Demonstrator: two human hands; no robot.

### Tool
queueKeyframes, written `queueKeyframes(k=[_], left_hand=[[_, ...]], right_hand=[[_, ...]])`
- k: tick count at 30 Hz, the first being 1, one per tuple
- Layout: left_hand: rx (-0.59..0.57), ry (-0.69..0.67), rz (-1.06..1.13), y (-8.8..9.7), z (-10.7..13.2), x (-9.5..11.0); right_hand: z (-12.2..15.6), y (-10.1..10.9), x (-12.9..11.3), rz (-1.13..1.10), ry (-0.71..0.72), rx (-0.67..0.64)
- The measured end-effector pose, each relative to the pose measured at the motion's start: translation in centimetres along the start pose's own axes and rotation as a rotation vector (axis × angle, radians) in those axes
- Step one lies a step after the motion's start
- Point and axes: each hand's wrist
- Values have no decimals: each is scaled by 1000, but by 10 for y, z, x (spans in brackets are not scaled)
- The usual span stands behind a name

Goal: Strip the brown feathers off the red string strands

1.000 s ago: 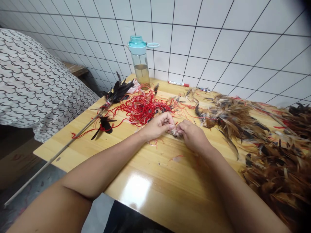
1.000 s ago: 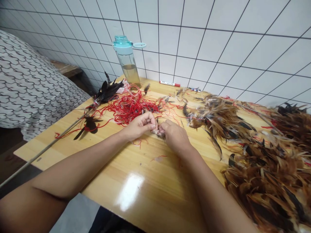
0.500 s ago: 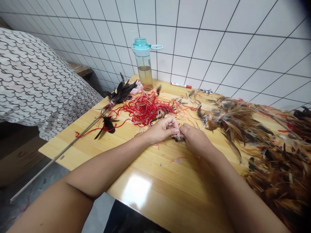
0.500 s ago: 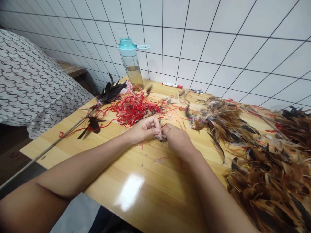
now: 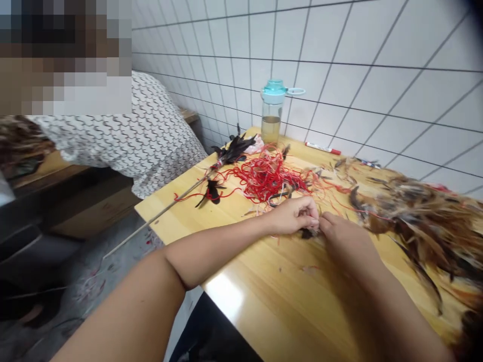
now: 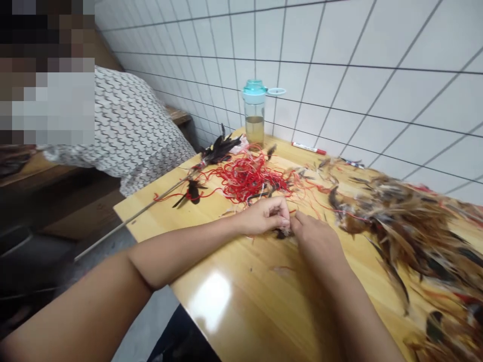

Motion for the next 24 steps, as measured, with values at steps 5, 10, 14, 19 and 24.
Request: queueKeyframes(k=[5, 10, 14, 19, 24], left_hand=[[31, -1, -26, 0, -2, 2], [7, -29, -104, -3, 0, 8], [11, -78, -232, -3, 3, 11], [3, -121, -415, -3, 5, 13], [0, -133, -454, -6, 7, 13]], right_hand=[[0, -4, 1, 44, -32, 14], [2, -7, 4, 58, 11, 70], [2, -9, 6, 43, 33, 96], [2, -9, 3, 22, 2, 95], [1, -8, 1, 7, -13, 100]])
Point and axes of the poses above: each hand's wrist, its own z-axis away from the middle knuckle, its own y-axis out of the back of the hand, x = y × z, and after that the axes turned 8 degrees about x, right-handed
